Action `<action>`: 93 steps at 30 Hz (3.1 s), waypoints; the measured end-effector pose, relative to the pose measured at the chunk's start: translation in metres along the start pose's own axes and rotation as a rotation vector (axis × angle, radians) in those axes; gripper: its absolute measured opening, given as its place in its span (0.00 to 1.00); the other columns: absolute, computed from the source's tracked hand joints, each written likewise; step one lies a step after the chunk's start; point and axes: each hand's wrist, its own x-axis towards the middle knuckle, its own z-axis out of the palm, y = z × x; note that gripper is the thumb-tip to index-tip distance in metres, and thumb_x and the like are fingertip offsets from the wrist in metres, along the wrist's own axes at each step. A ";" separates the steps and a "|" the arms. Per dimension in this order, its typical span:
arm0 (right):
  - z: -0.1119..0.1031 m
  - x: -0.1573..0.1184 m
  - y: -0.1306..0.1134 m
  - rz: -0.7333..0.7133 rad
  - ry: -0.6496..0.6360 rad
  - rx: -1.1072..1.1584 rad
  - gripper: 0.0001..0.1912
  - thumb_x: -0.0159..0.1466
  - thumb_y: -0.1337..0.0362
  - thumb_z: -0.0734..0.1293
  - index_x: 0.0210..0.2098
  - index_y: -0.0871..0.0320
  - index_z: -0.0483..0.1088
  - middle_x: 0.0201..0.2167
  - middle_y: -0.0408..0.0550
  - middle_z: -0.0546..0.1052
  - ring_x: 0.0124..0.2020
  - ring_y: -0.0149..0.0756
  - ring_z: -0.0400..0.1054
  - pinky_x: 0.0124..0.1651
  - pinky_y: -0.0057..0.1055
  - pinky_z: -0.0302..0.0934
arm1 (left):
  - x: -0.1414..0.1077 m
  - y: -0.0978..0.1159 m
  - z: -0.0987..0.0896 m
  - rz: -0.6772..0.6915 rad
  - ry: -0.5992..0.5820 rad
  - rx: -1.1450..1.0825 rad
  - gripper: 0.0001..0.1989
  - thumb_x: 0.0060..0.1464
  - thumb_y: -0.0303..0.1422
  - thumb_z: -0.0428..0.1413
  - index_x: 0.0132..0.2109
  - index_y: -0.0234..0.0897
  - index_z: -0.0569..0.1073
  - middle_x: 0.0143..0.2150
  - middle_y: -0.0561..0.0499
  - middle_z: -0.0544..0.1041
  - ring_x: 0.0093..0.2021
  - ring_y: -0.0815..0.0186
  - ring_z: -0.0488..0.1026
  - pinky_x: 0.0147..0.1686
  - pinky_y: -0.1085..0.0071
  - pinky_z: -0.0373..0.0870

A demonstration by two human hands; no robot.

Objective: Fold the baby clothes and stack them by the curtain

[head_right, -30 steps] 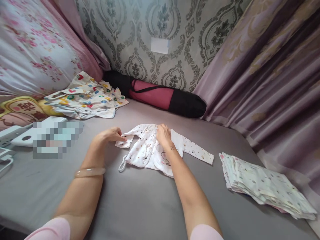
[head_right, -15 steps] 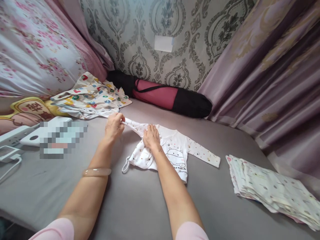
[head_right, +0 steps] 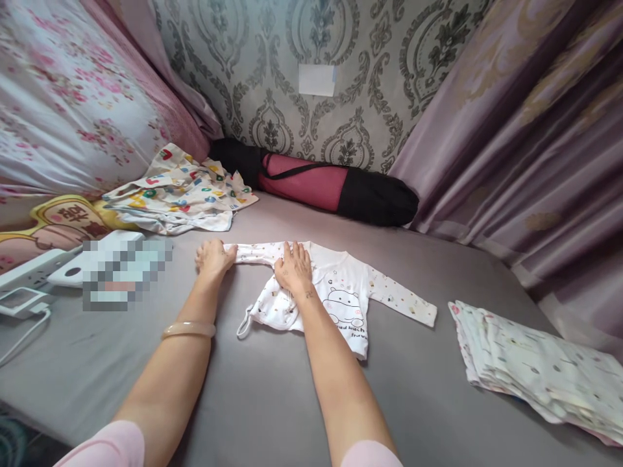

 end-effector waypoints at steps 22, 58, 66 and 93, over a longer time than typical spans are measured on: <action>-0.006 0.001 -0.002 0.030 -0.059 0.024 0.37 0.71 0.46 0.49 0.72 0.60 0.46 0.74 0.55 0.43 0.74 0.46 0.32 0.71 0.41 0.28 | 0.012 -0.006 0.002 0.009 0.020 -0.052 0.19 0.64 0.41 0.48 0.57 0.42 0.69 0.49 0.37 0.79 0.52 0.46 0.74 0.48 0.56 0.67; -0.043 -0.002 0.037 -0.010 0.118 0.444 0.27 0.70 0.63 0.55 0.67 0.62 0.59 0.67 0.53 0.63 0.67 0.36 0.57 0.67 0.32 0.50 | 0.001 0.026 0.007 0.643 -0.096 -0.151 0.19 0.62 0.31 0.48 0.57 0.29 0.70 0.57 0.35 0.73 0.54 0.54 0.71 0.55 0.60 0.65; -0.070 -0.079 0.079 0.060 0.117 0.381 0.13 0.64 0.66 0.62 0.42 0.58 0.77 0.39 0.49 0.82 0.42 0.37 0.75 0.46 0.29 0.65 | -0.062 0.080 -0.027 0.997 -0.423 -0.105 0.13 0.58 0.35 0.49 0.40 0.36 0.78 0.35 0.47 0.80 0.35 0.63 0.74 0.36 0.71 0.65; -0.082 -0.116 0.035 0.117 -0.493 0.093 0.17 0.50 0.72 0.66 0.40 0.60 0.74 0.25 0.51 0.80 0.23 0.40 0.73 0.23 0.29 0.57 | -0.134 0.036 0.000 0.884 -0.465 0.099 0.05 0.55 0.35 0.54 0.36 0.39 0.67 0.36 0.46 0.72 0.38 0.59 0.71 0.38 0.66 0.66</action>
